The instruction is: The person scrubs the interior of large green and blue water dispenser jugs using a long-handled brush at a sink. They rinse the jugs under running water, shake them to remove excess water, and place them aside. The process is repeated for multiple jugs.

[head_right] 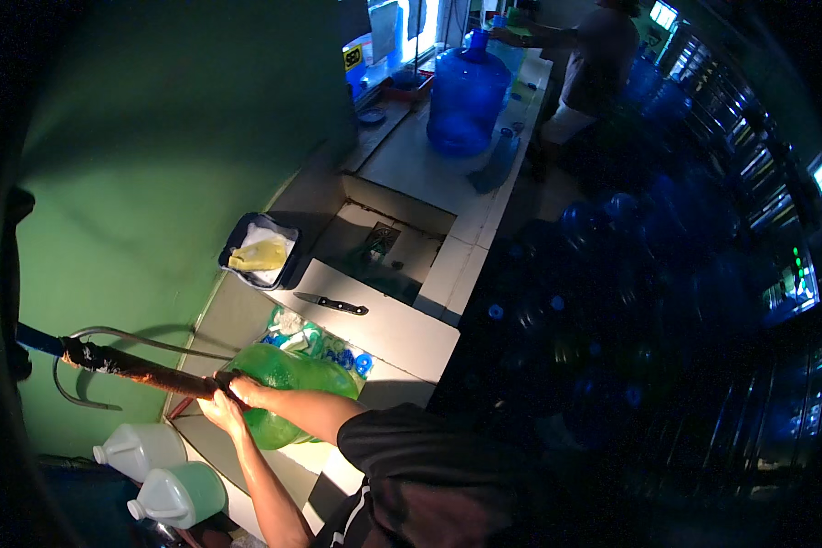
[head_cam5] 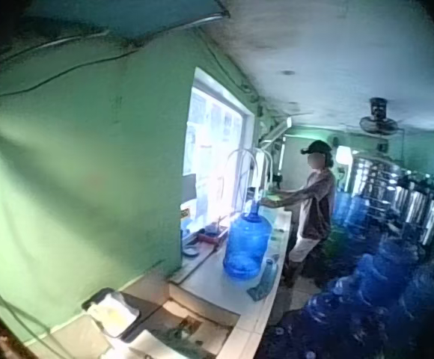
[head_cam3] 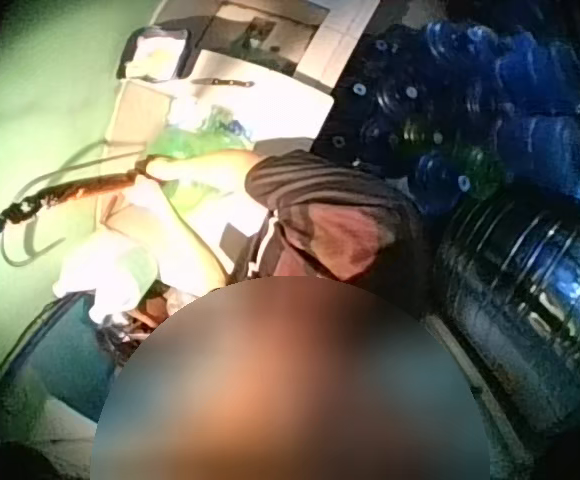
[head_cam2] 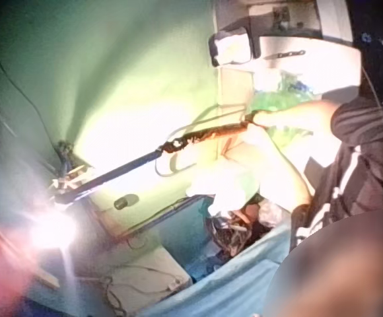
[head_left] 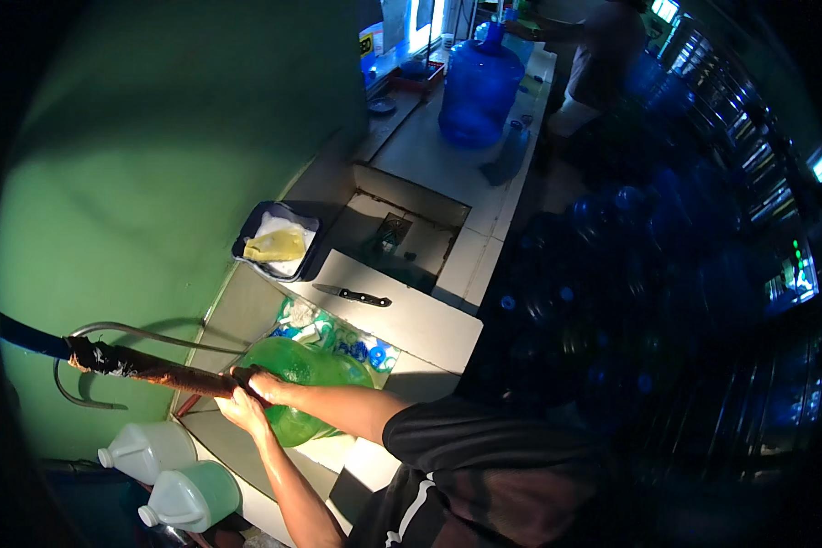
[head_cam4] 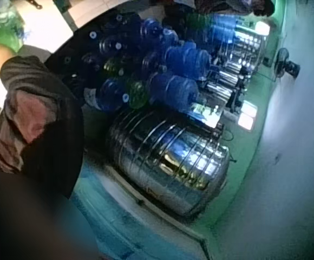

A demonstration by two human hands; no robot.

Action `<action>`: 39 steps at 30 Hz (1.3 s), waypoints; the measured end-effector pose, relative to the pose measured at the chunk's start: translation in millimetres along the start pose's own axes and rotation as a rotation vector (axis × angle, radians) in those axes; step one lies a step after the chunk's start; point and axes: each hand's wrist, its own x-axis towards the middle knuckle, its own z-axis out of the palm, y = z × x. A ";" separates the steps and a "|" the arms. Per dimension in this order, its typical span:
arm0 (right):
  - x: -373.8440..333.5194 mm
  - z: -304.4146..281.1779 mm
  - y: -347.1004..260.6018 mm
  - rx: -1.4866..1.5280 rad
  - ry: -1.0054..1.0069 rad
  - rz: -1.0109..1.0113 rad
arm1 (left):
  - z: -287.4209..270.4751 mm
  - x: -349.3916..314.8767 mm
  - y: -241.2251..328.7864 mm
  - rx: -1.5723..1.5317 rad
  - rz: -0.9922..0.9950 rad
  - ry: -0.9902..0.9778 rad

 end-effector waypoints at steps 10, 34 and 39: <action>-3.6 -3.8 3.6 0.202 -0.043 0.112 | 1.8 -4.8 9.6 0.008 0.006 0.086; -11.1 -18.4 -27.8 -0.281 -0.023 -0.188 | -0.9 -5.5 32.7 0.039 -0.075 0.136; -4.5 -16.8 -25.3 -0.274 -0.022 -0.142 | -3.2 -5.4 27.9 -0.107 -0.071 0.140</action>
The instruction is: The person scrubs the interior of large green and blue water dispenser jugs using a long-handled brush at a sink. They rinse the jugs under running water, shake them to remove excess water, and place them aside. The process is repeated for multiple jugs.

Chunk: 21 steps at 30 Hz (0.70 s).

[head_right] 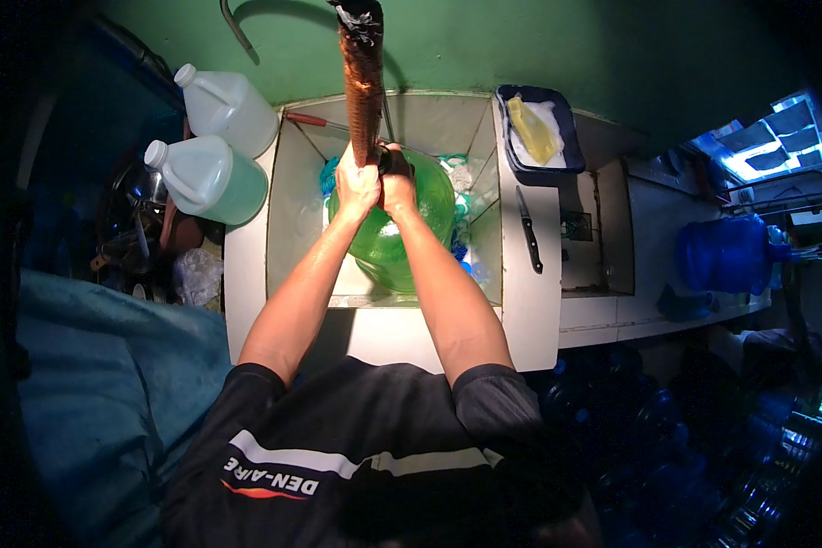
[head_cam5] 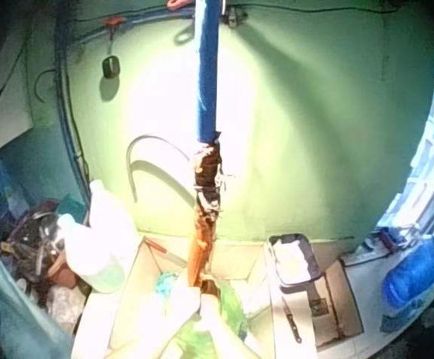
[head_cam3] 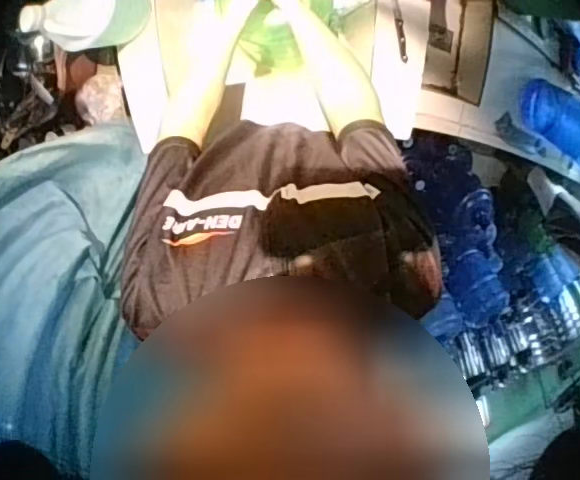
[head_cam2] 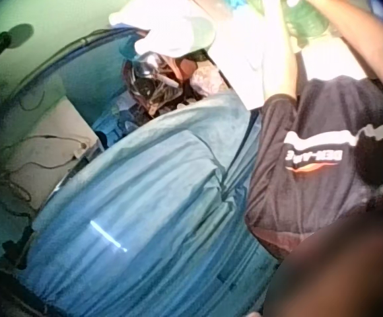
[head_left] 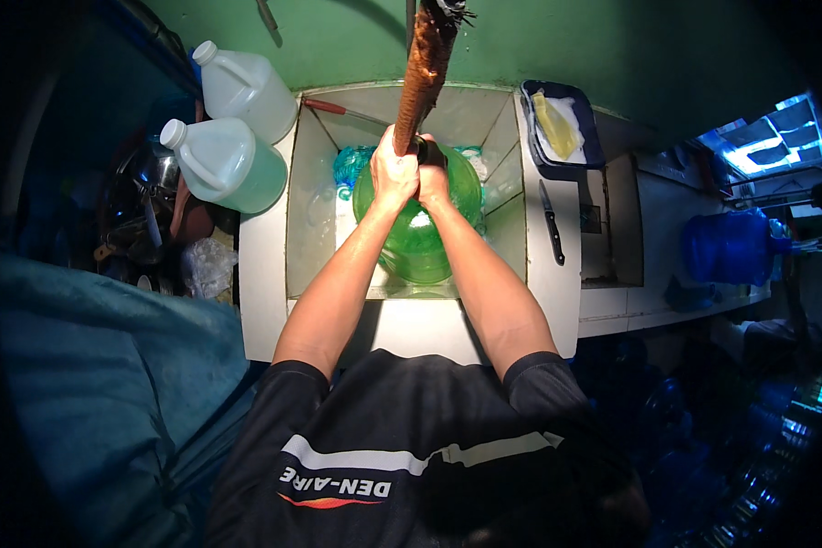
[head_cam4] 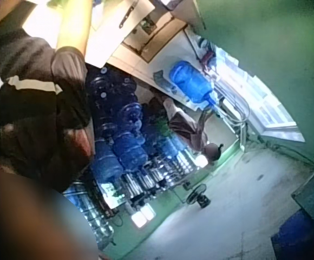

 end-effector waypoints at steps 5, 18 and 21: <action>5.2 5.0 17.7 0.158 -0.013 0.084 | 2.6 -4.6 6.1 0.073 -0.024 0.025; 1.7 -0.1 17.4 -0.053 -0.022 -0.051 | 6.4 -6.9 13.7 0.180 0.010 0.064; 1.3 -1.0 13.0 -0.041 -0.021 -0.054 | 6.6 -7.0 13.0 0.187 -0.002 0.063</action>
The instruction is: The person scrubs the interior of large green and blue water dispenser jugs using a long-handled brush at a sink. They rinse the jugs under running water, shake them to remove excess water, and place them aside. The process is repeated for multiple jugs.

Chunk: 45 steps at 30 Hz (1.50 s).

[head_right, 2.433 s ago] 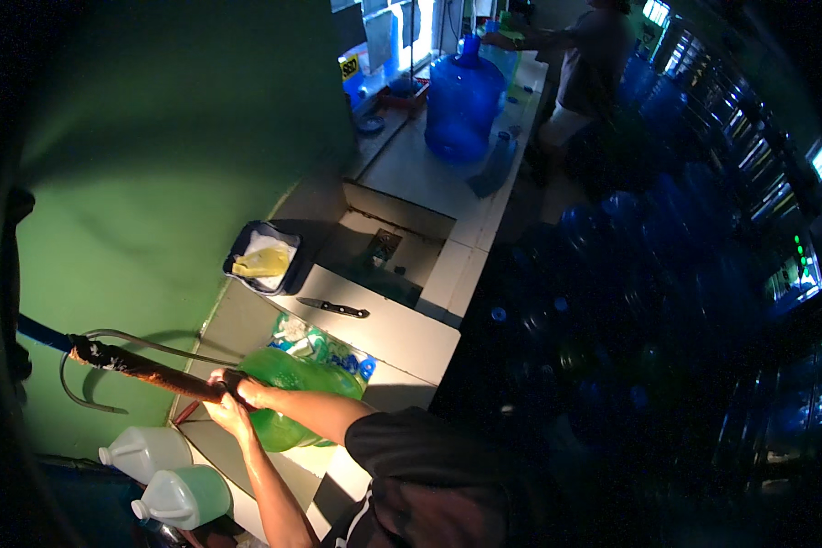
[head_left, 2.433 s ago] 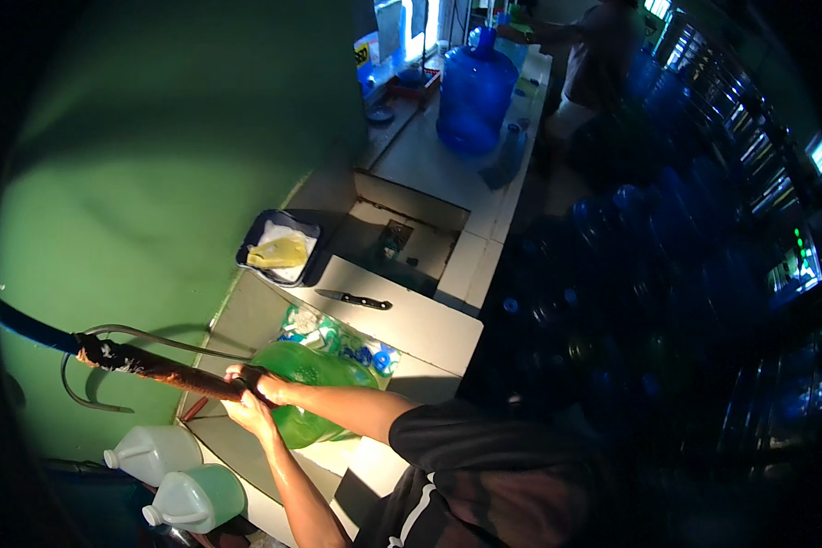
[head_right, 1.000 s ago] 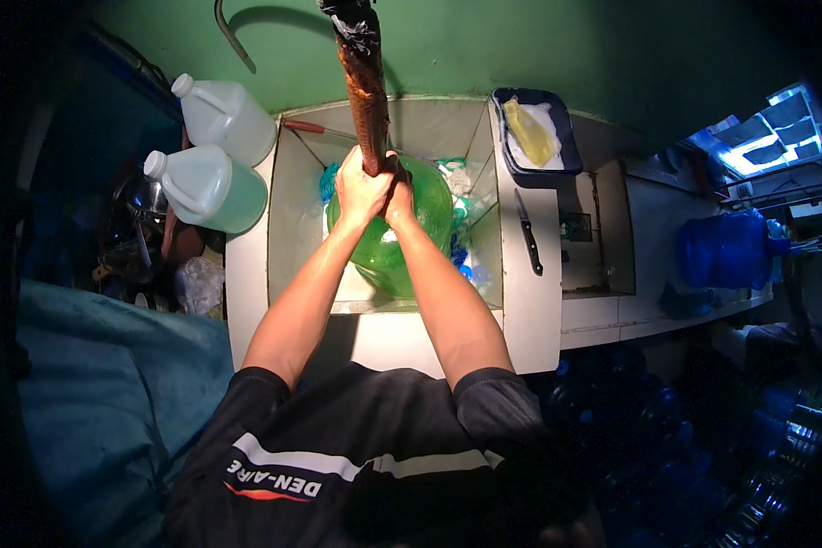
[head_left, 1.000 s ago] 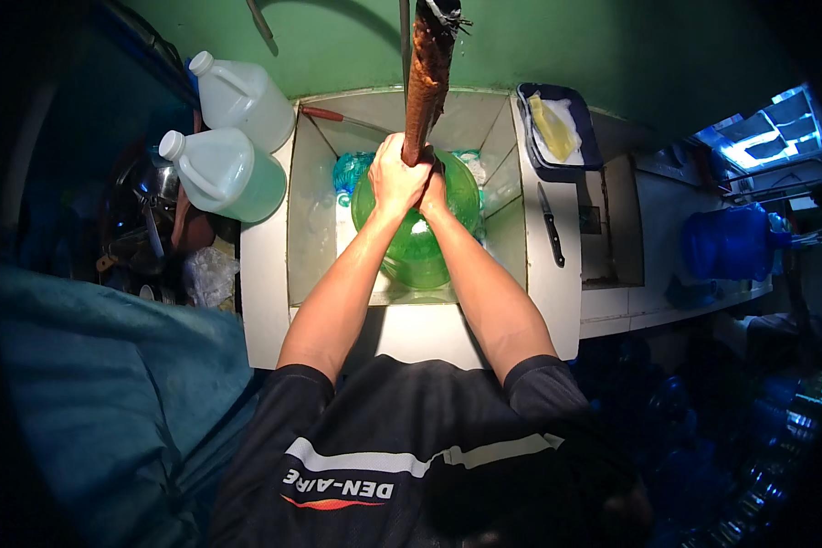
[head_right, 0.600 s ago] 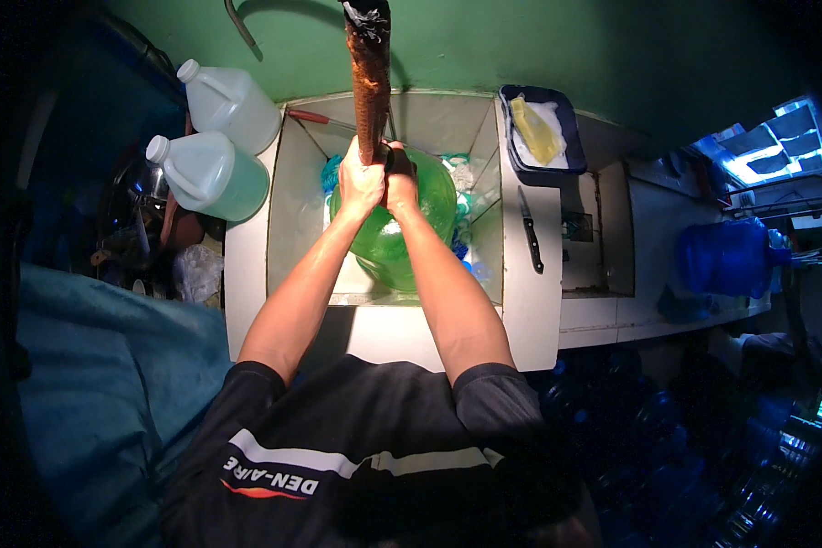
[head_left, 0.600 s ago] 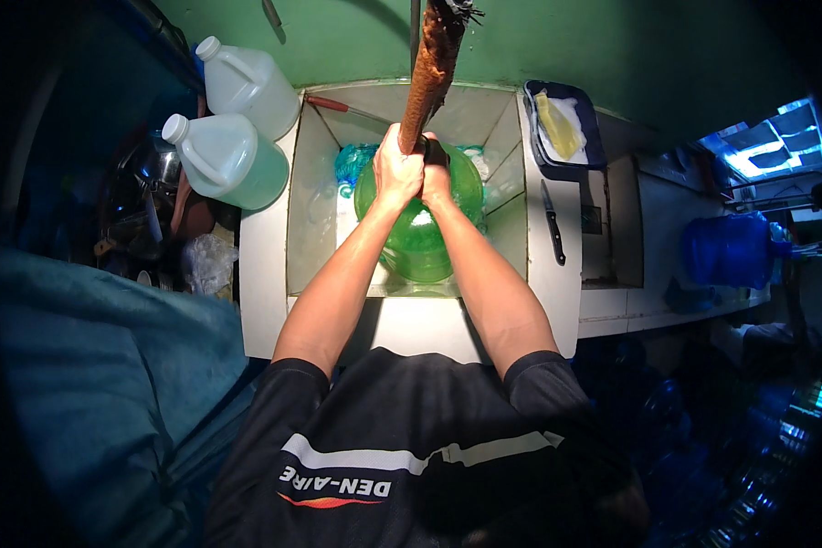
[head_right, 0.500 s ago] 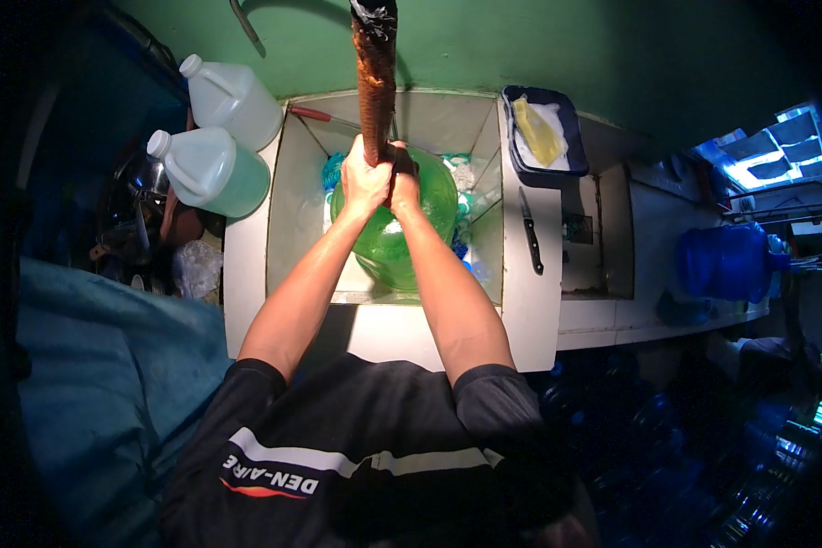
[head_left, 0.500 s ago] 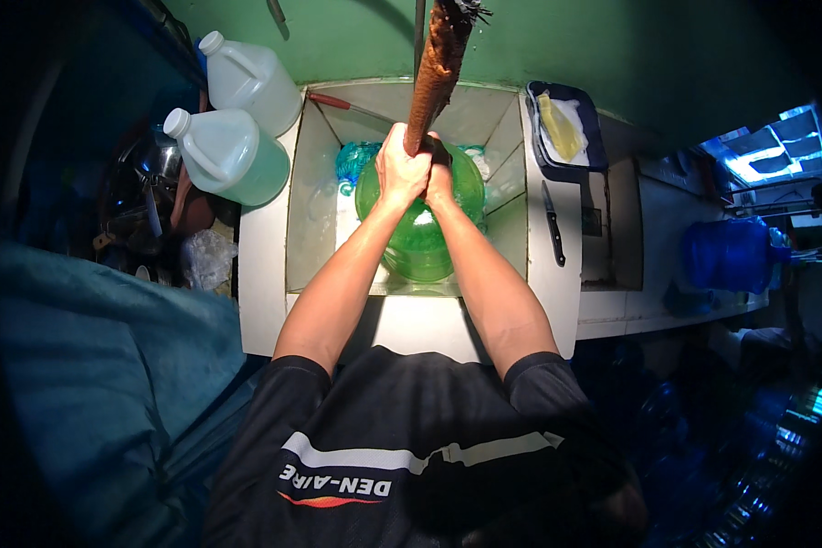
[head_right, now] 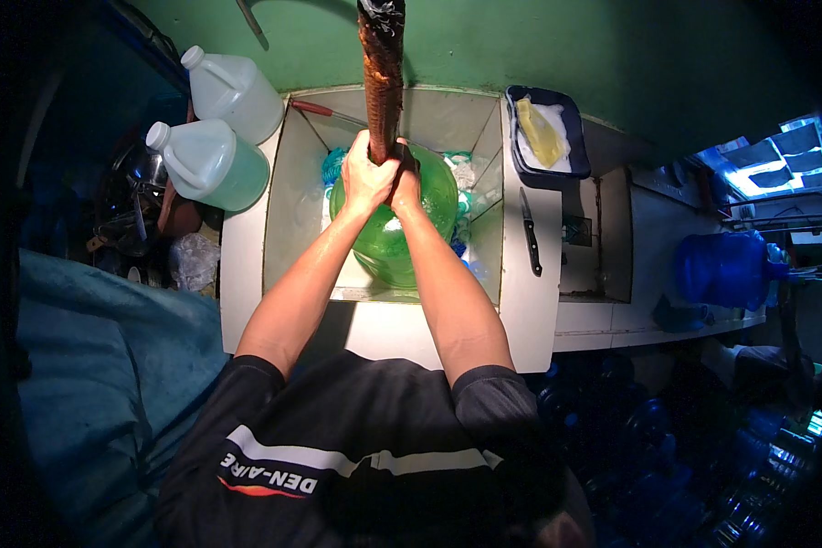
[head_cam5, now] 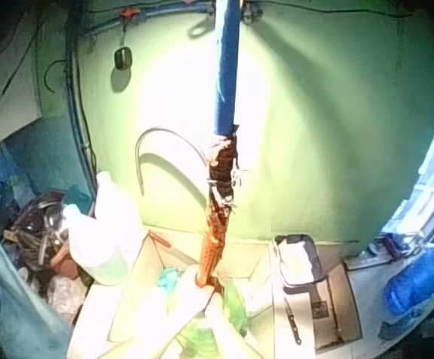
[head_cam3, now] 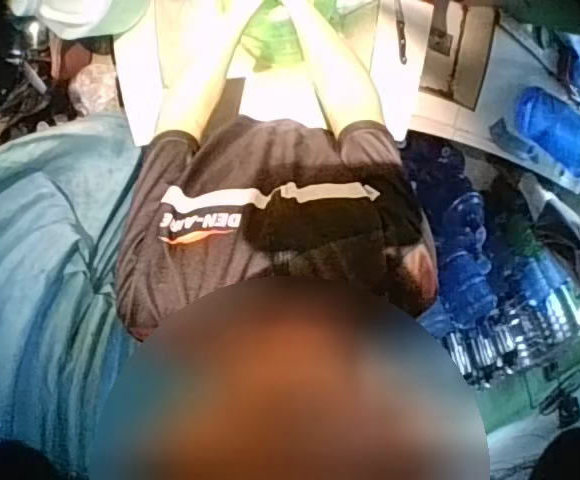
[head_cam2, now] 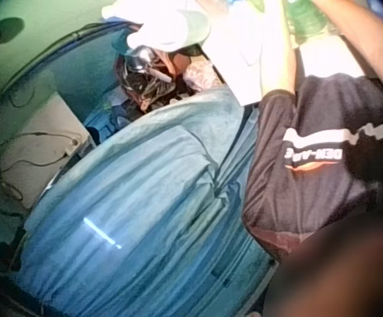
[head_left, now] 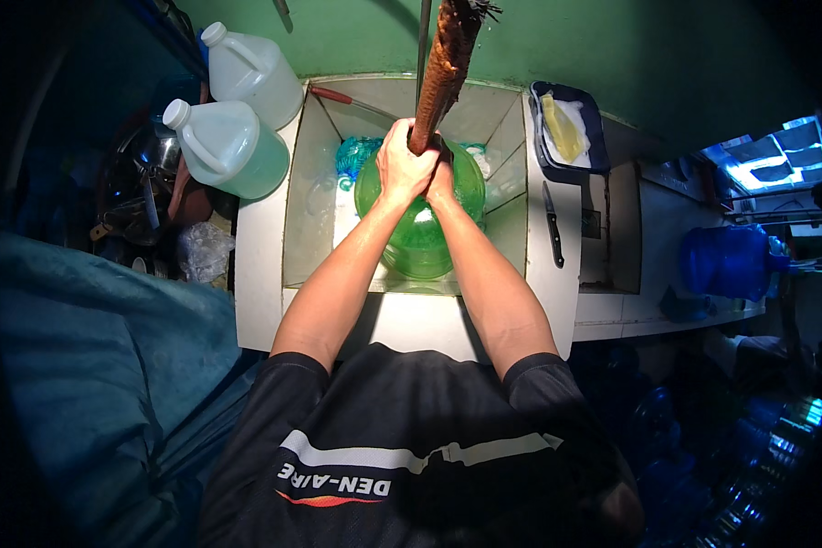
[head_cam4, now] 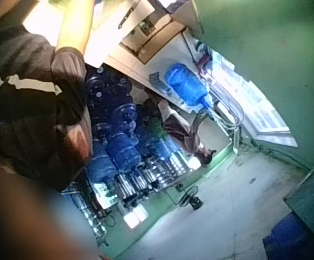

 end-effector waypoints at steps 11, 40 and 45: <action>1.7 1.0 3.4 0.016 -0.011 0.015 | 1.6 2.1 -4.6 0.012 0.017 0.000; -20.9 -64.7 -99.6 0.618 -0.096 -0.096 | -64.1 90.5 -113.8 -0.543 -0.243 -0.391; -73.8 -200.1 -175.4 0.821 -0.237 -0.681 | -150.6 -53.6 -134.4 -0.548 -0.514 -0.499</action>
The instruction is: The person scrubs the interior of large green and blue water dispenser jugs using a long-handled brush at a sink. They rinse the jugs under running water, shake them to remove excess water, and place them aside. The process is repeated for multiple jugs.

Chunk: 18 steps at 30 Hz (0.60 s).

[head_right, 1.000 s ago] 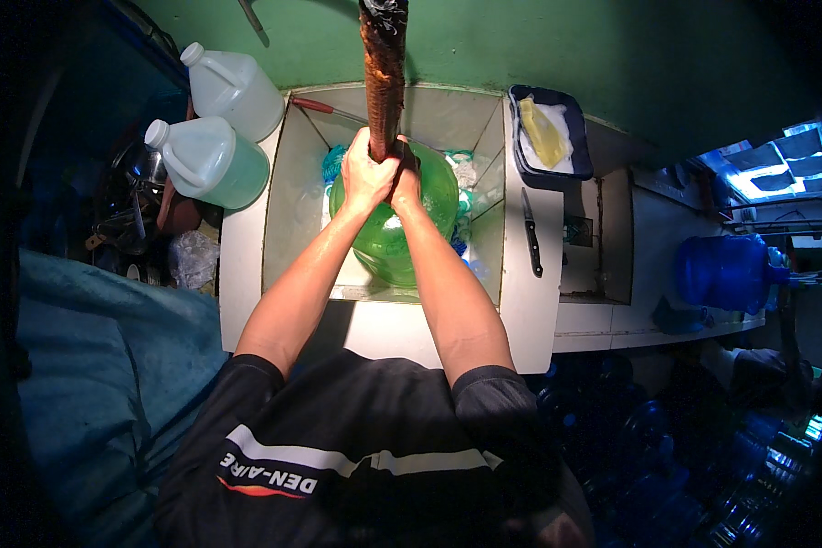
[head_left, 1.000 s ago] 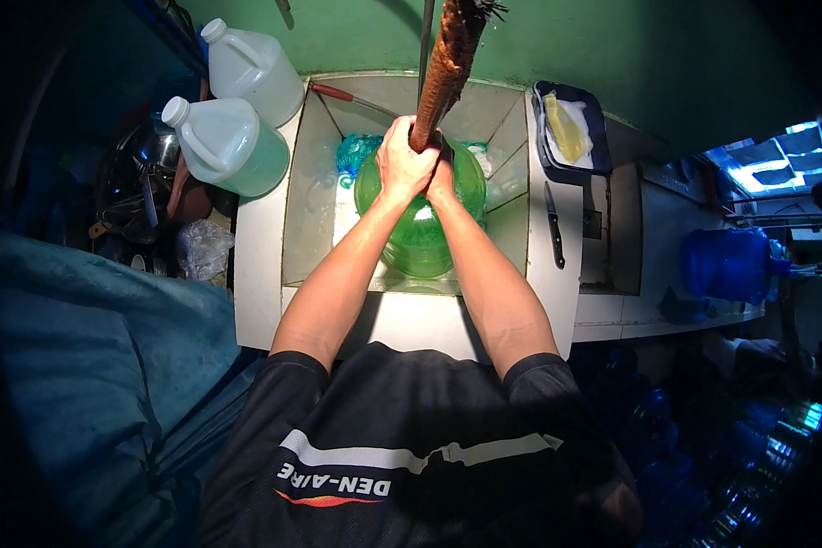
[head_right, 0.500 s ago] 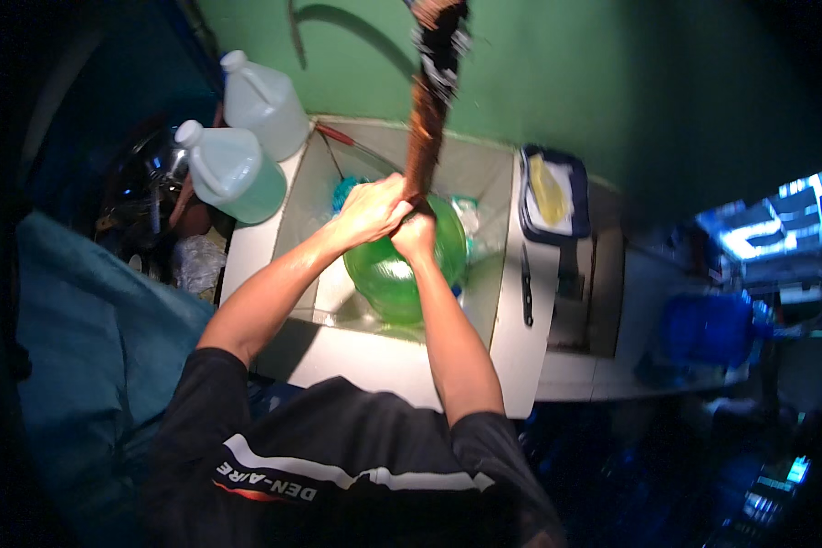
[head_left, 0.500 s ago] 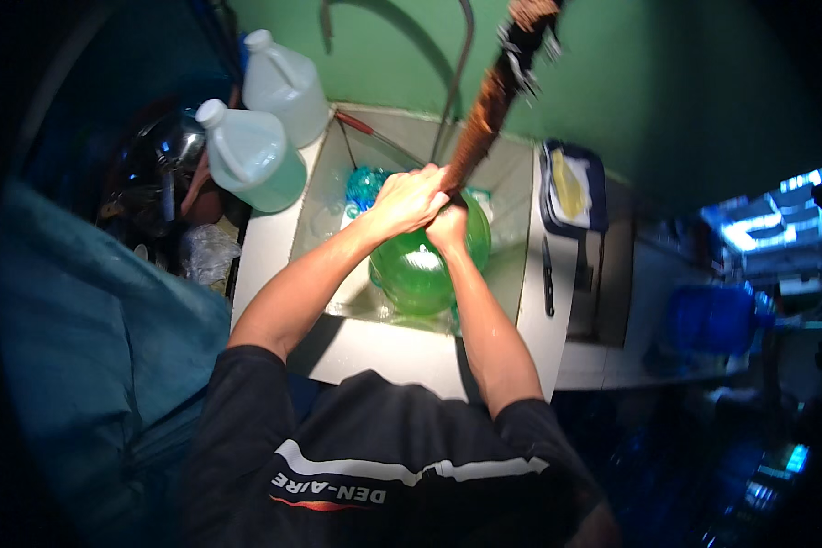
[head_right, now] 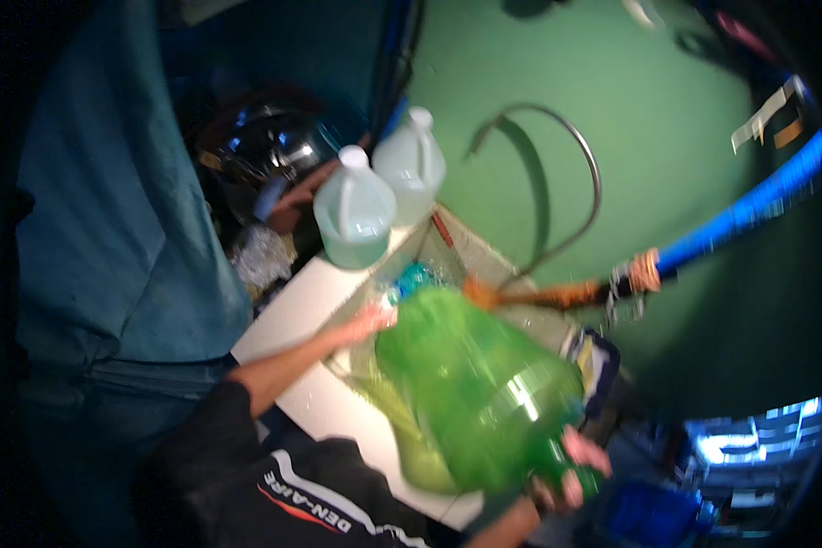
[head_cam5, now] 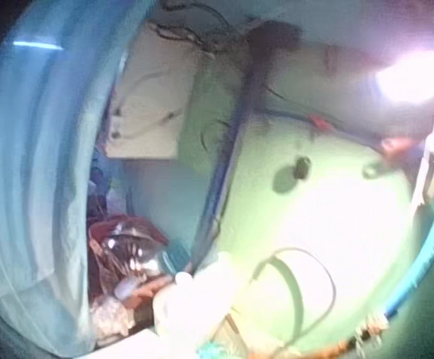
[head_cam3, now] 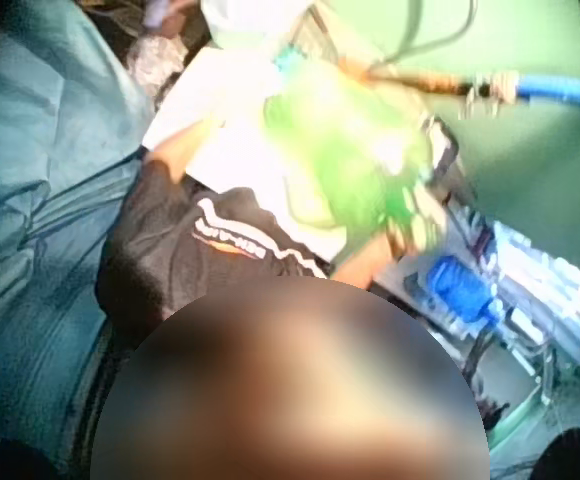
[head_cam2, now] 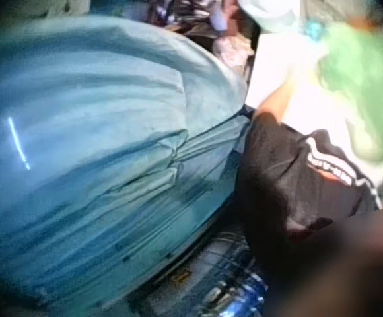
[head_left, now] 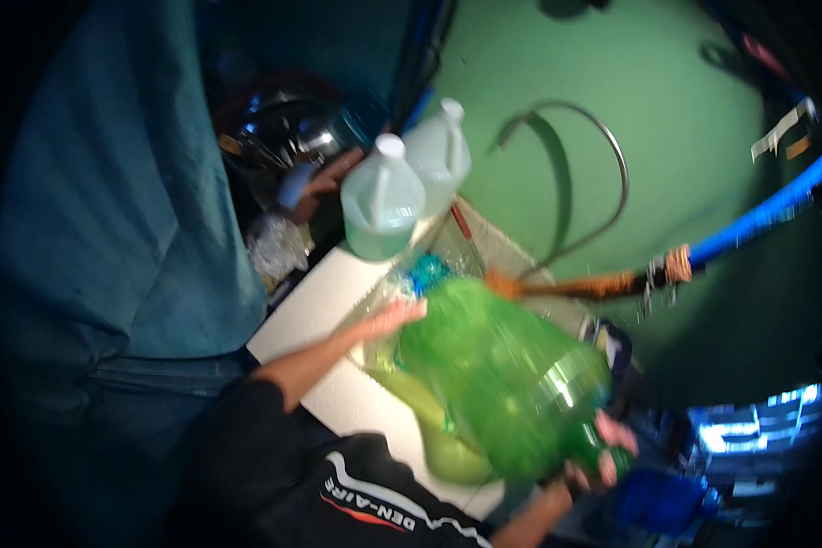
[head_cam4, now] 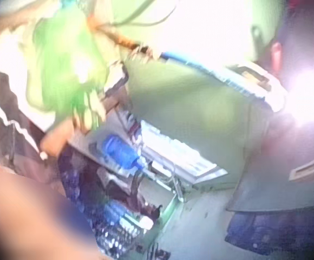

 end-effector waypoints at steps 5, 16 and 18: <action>12.3 -89.2 -31.5 -0.057 0.360 0.099 | 72.9 -23.4 37.0 -0.164 -0.162 -0.110; -29.9 -118.5 -25.0 0.162 0.986 0.506 | 20.2 -61.3 118.4 -0.202 0.086 -0.028; -65.9 -113.2 0.5 0.125 0.894 0.573 | 25.2 -89.8 163.3 -0.141 0.414 -0.005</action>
